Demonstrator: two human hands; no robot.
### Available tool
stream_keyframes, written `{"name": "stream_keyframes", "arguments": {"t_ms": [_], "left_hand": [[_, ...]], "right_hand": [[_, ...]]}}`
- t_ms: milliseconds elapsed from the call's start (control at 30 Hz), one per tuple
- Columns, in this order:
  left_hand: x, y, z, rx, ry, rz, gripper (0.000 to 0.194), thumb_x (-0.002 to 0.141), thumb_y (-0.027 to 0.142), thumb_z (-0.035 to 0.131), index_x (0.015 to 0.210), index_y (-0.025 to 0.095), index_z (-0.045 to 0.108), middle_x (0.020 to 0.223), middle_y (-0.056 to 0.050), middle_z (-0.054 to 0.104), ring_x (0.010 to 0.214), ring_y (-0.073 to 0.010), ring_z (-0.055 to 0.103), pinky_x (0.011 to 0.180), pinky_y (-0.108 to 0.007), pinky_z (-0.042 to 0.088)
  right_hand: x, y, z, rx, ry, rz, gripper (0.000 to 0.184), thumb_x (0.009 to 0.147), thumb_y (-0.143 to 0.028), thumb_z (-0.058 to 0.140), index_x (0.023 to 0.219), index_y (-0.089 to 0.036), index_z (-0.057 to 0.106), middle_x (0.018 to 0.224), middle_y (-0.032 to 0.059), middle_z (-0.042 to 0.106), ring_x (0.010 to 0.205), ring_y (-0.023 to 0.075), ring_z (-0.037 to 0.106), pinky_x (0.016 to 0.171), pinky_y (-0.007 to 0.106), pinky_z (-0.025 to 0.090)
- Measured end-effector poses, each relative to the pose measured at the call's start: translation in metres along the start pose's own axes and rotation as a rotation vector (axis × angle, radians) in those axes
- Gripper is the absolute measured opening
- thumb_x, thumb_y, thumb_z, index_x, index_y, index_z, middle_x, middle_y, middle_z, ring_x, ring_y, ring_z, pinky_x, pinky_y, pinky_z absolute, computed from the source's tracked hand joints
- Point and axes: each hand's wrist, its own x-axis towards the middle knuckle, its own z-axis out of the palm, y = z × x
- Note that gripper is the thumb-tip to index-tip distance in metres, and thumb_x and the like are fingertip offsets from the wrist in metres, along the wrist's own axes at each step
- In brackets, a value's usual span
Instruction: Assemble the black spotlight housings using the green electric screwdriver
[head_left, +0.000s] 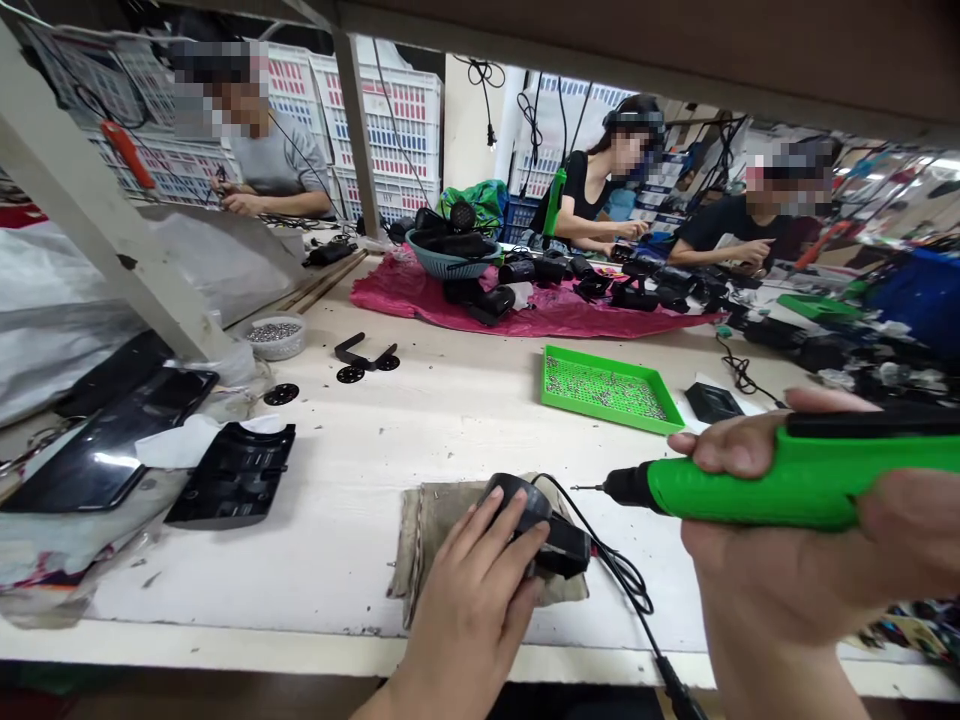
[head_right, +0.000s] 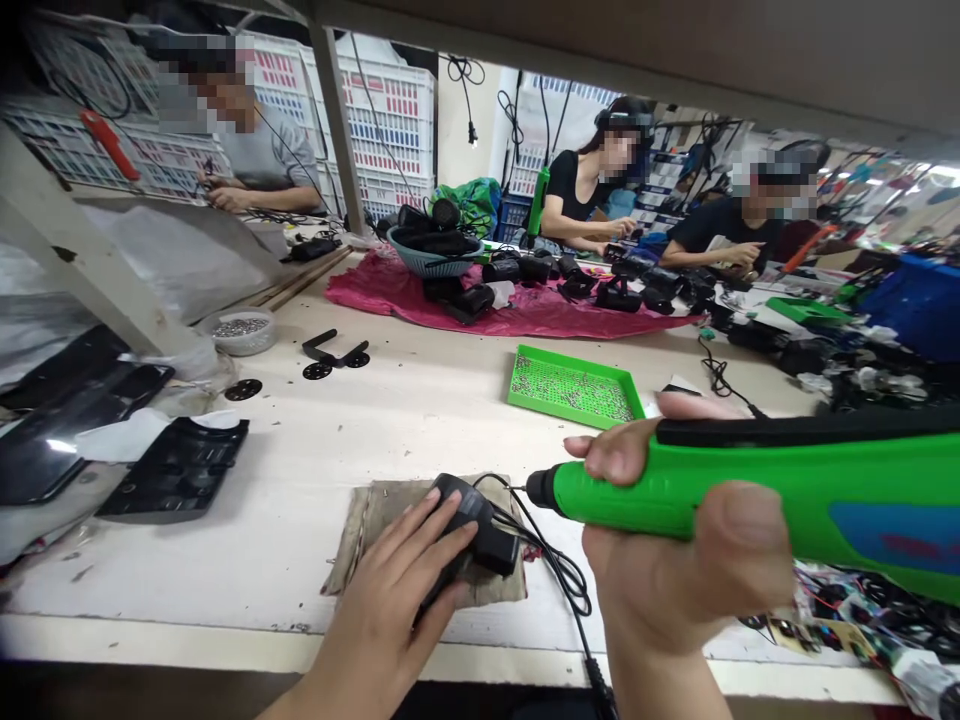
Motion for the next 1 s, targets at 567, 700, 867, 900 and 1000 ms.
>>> {"name": "stream_keyframes", "arguments": {"t_ms": [567, 700, 867, 900, 1000], "left_hand": [[-0.005, -0.030, -0.002, -0.180, 0.105, 0.115, 0.032, 0.088, 0.011, 0.054, 0.116, 0.024, 0.060, 0.119, -0.004, 0.069, 0.124, -0.0236, 0.054, 0.101, -0.047, 0.048], [-0.005, -0.029, -0.004, -0.194, 0.093, 0.101, 0.032, 0.088, 0.010, 0.053, 0.117, 0.024, 0.060, 0.120, -0.004, 0.069, 0.126, -0.0234, 0.053, 0.102, -0.046, 0.048], [-0.004, -0.023, -0.006, -0.227, 0.076, 0.016, 0.036, 0.089, 0.015, 0.054, 0.124, 0.024, 0.055, 0.125, -0.006, 0.066, 0.125, -0.0236, 0.054, 0.101, -0.046, 0.049], [-0.004, -0.022, -0.006, -0.222, 0.078, -0.026, 0.041, 0.088, 0.016, 0.054, 0.128, 0.024, 0.051, 0.129, -0.008, 0.062, 0.126, -0.0243, 0.052, 0.102, -0.047, 0.048], [-0.008, -0.017, -0.009, -0.219, 0.033, -0.208, 0.062, 0.084, 0.021, 0.060, 0.140, 0.023, 0.036, 0.143, -0.014, 0.048, 0.132, -0.0302, 0.044, 0.103, -0.054, 0.045]], "right_hand": [[0.038, 0.049, -0.025, -0.416, -0.212, 0.147, 0.036, 0.075, -0.046, 0.070, 0.102, -0.025, 0.063, 0.089, 0.0028, 0.067, 0.081, 0.0202, 0.063, 0.070, 0.036, 0.051], [0.029, 0.039, -0.027, -0.453, -0.217, -0.011, 0.038, 0.081, -0.040, 0.065, 0.116, -0.031, 0.057, 0.112, 0.0050, 0.061, 0.103, 0.0221, 0.059, 0.090, 0.043, 0.048], [-0.034, 0.030, -0.034, -0.684, -0.339, -0.217, 0.032, 0.079, -0.026, 0.067, 0.111, -0.028, 0.063, 0.102, 0.0071, 0.062, 0.100, 0.0253, 0.058, 0.092, 0.043, 0.047], [-0.049, 0.032, -0.036, -0.787, -0.590, -0.203, 0.036, 0.080, -0.029, 0.067, 0.116, -0.027, 0.061, 0.105, 0.0088, 0.062, 0.099, 0.0261, 0.059, 0.085, 0.042, 0.051], [-0.084, 0.046, -0.046, -0.934, -0.903, -0.195, 0.039, 0.087, -0.029, 0.060, 0.126, -0.025, 0.056, 0.113, 0.0132, 0.056, 0.103, 0.0265, 0.060, 0.077, 0.039, 0.056]]}}
